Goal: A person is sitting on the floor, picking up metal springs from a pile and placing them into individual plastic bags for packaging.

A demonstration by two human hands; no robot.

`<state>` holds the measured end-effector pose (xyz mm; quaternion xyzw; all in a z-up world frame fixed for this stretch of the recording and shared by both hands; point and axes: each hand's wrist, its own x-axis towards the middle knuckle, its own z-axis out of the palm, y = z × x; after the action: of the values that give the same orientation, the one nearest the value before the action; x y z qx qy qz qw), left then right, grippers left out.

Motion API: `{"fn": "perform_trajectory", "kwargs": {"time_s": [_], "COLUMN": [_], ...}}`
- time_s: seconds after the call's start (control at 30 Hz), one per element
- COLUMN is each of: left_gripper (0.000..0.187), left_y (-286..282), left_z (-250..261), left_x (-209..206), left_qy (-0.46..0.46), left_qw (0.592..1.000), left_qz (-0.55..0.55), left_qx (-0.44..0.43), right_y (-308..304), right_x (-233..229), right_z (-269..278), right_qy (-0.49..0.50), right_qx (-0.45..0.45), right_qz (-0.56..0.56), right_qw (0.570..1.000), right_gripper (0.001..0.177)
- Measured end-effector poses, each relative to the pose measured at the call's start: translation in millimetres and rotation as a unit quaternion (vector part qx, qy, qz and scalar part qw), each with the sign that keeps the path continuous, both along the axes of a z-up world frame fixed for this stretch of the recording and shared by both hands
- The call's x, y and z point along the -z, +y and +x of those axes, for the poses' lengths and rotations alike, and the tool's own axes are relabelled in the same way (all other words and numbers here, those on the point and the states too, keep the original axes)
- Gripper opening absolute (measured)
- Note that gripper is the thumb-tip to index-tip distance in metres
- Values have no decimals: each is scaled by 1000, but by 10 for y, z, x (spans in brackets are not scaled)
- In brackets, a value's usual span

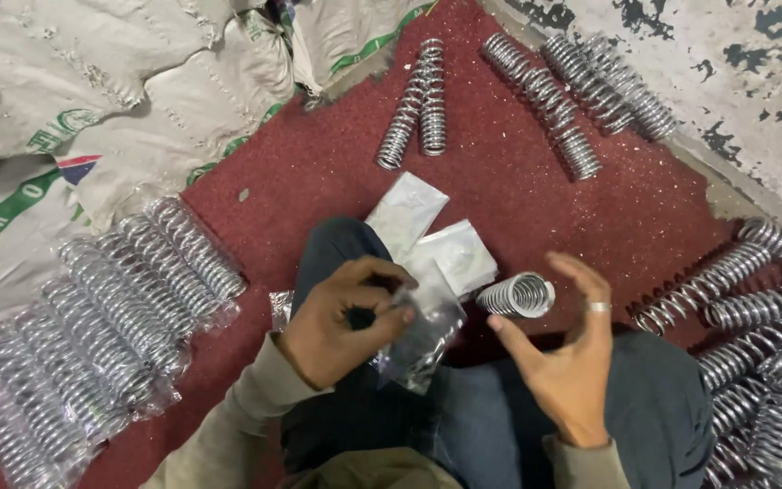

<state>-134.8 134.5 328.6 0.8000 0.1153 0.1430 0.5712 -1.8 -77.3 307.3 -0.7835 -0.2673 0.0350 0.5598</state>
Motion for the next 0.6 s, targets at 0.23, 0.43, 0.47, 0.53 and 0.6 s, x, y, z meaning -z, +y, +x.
{"fn": "perform_trajectory", "kwargs": {"time_s": [0.23,0.43,0.47,0.53,0.6], "left_gripper": [25,10,10,14,21], "left_y": [-167,-668,-621,-522,-433], "left_z": [-132,-444,-459,-456,-392], "left_x": [-359,273,338,441,313], "left_qy": [-10,-2,0,23,20], "left_qw": [992,997,998,965,978], "left_qz": [-82,71,67,180,52], "left_qx": [93,17,17,190,201], "right_y": [108,-161,-163,-158,-184], "right_x": [-558,135,77,-67,-56], "right_z": [-364,-737,-742,-721,-752], "right_qy": [-25,141,144,-3,-57], "right_qx": [-101,-9,-8,-82,-57], "right_qz": [54,65,60,-19,-24], "right_qw": [993,988,988,996,996], "right_gripper": [7,22,22,5,8]}}
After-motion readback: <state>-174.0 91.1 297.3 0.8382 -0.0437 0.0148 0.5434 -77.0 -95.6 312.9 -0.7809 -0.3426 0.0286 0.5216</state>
